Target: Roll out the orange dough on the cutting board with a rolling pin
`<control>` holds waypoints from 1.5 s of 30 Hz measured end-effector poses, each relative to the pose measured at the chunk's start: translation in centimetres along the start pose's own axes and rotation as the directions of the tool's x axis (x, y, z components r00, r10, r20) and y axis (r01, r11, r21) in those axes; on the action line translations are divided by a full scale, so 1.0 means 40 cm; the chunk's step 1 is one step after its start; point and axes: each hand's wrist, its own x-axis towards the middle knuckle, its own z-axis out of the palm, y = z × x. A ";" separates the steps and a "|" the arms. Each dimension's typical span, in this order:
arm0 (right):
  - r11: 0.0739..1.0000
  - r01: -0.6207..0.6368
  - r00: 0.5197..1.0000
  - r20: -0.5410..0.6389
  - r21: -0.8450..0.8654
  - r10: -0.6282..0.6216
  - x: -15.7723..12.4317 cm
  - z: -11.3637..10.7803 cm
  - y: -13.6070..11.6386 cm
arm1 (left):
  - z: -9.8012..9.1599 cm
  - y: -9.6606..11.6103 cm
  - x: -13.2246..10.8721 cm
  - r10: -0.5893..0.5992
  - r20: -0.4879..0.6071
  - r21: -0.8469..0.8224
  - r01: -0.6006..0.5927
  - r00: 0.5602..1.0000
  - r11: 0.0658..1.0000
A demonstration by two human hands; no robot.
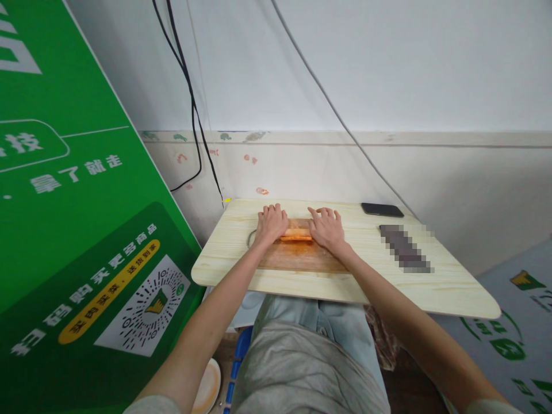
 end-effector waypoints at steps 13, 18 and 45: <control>1.000 0.018 0.996 -0.083 -0.024 -0.020 -0.138 -0.031 -0.039 | -0.003 -0.015 -0.108 0.113 0.016 0.047 -0.113 0.994 0.992; 1.000 0.011 0.996 -0.087 0.005 -0.010 -0.174 -0.040 -0.055 | -0.001 -0.018 -0.152 0.124 -0.062 0.050 -0.121 0.990 0.991; 0.981 0.141 0.980 -0.158 0.131 -0.120 -0.324 -0.046 -0.066 | 0.012 -0.061 -0.315 0.257 -0.139 0.008 -0.259 0.956 0.966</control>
